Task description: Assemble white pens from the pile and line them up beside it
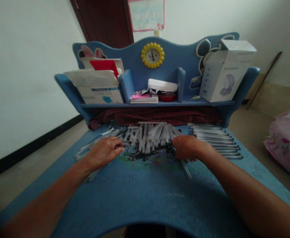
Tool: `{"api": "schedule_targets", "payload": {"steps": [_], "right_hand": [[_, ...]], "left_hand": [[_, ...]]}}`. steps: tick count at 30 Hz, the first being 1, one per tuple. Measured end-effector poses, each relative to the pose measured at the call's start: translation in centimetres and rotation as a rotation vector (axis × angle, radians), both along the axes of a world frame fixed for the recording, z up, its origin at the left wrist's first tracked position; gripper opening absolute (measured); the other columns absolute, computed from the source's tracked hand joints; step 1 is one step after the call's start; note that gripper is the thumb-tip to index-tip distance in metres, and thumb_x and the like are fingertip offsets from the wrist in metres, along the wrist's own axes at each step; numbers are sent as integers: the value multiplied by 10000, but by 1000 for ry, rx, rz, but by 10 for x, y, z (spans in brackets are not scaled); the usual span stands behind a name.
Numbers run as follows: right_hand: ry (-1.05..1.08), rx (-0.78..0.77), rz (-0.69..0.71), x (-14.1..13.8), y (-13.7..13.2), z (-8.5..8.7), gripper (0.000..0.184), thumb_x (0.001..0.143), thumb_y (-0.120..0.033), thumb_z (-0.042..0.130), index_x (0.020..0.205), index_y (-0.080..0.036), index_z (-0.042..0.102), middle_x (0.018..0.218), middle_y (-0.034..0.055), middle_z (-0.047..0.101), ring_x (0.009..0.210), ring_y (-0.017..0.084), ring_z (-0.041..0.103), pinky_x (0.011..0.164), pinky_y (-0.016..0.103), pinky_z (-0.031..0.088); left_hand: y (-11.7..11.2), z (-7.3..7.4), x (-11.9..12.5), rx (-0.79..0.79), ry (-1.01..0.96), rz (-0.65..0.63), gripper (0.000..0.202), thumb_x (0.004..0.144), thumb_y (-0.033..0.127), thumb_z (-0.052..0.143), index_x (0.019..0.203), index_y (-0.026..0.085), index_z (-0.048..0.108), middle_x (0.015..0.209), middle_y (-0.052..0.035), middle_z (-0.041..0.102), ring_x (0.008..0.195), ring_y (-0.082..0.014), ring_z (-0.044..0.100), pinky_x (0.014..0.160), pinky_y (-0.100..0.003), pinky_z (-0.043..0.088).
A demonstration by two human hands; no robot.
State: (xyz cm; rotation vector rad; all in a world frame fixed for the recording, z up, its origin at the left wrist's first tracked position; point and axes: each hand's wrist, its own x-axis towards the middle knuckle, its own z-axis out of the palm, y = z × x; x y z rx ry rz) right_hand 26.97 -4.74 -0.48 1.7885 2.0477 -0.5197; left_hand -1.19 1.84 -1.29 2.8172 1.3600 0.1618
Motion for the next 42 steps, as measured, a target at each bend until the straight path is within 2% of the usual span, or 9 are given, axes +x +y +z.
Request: {"api": "schedule_targets", "payload": {"steps": [8, 13, 18, 24, 28, 32, 37, 40, 42], "right_hand": [[138, -116, -48, 11, 4, -8, 204, 688, -194, 458, 606, -88, 613, 438, 47, 557, 349, 141, 524, 354, 230, 409], [201, -134, -110, 15, 0, -2, 162, 678, -175, 448, 603, -116, 578, 421, 22, 536, 346, 136, 508, 341, 222, 390], [232, -130, -174, 22, -7, 5, 120, 698, -201, 486, 638, -137, 569, 430, 0, 555, 352, 119, 512, 362, 205, 386], [350, -196, -248, 41, -17, -3, 94, 733, -228, 487, 684, -155, 521, 472, -8, 583, 356, 110, 525, 343, 186, 376], [457, -216, -258, 47, -26, -8, 105, 738, -213, 476, 645, -163, 481, 479, -12, 584, 350, 95, 518, 335, 174, 367], [601, -231, -269, 38, -30, -6, 127, 749, -252, 514, 665, -162, 485, 495, -19, 590, 368, 89, 532, 345, 165, 379], [870, -197, -207, 4, -28, 2, 157, 754, -289, 561, 694, -153, 512, 516, -22, 604, 400, 87, 563, 375, 161, 413], [997, -184, -156, -23, -21, 6, 141, 749, -269, 576, 699, -150, 519, 505, -26, 602, 378, 83, 549, 363, 160, 412], [1054, -150, -135, -39, -17, 7, 120, 755, -241, 569, 697, -148, 522, 493, -30, 593, 369, 80, 542, 354, 159, 408]], "left_hand": [[-1, 1, 1, -16, -11, 1, 223, 813, 298, 506, 783, 146, 666, 757, -61, 619, 706, -181, 566, 660, -285, 376], [-4, 2, 3, -21, -19, -10, 226, 823, 300, 496, 788, 154, 666, 755, -55, 617, 713, -174, 564, 664, -275, 387], [-4, -3, 3, -2, -91, -61, 252, 832, 306, 484, 784, 139, 666, 765, -66, 621, 726, -186, 573, 688, -293, 399], [-16, -9, 14, -77, -206, -155, 242, 832, 294, 488, 743, 145, 658, 739, -50, 615, 708, -165, 570, 686, -277, 408], [-31, -6, 25, -194, -279, -183, 208, 804, 268, 512, 729, 147, 663, 730, -40, 622, 703, -154, 575, 680, -264, 412], [-43, -3, 33, -370, -372, -163, 177, 765, 269, 549, 702, 154, 667, 686, -16, 614, 654, -137, 564, 638, -256, 408], [-55, -5, 41, -806, -614, -51, 188, 730, 318, 606, 785, 141, 641, 591, 34, 560, 516, -96, 506, 509, -225, 385], [-57, -12, 44, -991, -763, -20, 284, 705, 319, 649, 917, 133, 616, 658, 22, 604, 499, -92, 535, 449, -206, 363], [-57, -17, 46, -1093, -819, -48, 296, 695, 303, 665, 928, 126, 615, 744, -18, 644, 546, -113, 588, 429, -200, 358]]}}
